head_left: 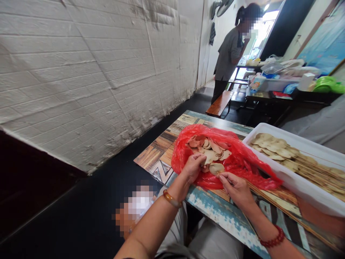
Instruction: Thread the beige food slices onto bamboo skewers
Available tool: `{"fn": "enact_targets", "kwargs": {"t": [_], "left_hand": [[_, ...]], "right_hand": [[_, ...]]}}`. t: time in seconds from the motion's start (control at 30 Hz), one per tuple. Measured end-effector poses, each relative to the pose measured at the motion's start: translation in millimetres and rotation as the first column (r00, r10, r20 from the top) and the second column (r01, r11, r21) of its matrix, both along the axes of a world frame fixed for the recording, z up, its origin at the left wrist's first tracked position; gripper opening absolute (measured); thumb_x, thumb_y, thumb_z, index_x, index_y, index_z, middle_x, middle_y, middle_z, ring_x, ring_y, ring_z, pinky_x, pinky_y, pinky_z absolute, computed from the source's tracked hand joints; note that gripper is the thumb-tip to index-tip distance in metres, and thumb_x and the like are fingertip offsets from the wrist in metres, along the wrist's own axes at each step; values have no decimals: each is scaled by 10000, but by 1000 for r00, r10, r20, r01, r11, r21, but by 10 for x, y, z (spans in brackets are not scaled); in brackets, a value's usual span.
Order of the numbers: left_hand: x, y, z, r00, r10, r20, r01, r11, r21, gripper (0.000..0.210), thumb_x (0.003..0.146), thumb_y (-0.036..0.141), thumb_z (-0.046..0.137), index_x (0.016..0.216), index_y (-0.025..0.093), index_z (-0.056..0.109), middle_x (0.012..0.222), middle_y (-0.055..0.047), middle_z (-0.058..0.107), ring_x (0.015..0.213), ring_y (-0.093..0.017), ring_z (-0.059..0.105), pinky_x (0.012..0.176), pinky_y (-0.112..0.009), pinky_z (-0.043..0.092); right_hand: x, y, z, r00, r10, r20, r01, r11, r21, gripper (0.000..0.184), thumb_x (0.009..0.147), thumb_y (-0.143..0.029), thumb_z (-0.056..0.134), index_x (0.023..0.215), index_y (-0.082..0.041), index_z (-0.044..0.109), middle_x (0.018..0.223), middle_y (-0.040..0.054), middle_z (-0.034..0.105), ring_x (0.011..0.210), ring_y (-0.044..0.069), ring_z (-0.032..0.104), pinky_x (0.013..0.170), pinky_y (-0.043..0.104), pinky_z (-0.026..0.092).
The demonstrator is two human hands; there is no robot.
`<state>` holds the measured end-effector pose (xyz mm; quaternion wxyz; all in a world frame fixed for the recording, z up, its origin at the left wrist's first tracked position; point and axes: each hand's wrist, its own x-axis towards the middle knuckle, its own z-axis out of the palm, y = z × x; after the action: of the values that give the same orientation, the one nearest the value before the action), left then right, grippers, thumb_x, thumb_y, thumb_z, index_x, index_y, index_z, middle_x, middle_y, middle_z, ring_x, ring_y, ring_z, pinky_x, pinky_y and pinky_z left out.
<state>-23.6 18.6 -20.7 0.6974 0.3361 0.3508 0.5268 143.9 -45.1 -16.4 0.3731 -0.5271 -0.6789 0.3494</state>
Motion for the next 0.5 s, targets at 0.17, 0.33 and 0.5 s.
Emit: {"fn": "enact_targets", "kwargs": {"t": [0.17,0.33,0.5], "left_hand": [[8,-2,12,1000,15,22,-15,1000,-15,282,605,356,716,665,115,584,554,2,540,466,-73,451,451,-201,315],[16,0,10,1000,25,-5,-25,999,-26,285,598,359,721,656,117,581,532,8,533,438,-64,427,441,-200,298],[18,-1,15,999,13,-35,-14,1000,-22,322,584,390,731,658,116,578,531,11,533,435,-57,426,434,-192,288]], "right_hand": [[-12,-14,47,1000,-19,4,19,1000,-1,336,849,-423,451,789,-157,646,469,-54,437,431,108,443,450,214,363],[-12,-19,55,1000,-12,1,12,1000,5,324,844,-419,457,776,-168,651,483,-47,452,439,110,455,454,215,373],[-4,-14,23,1000,-5,2,5,1000,-8,336,850,-431,447,803,-175,659,484,-43,454,442,113,452,452,218,375]]}}
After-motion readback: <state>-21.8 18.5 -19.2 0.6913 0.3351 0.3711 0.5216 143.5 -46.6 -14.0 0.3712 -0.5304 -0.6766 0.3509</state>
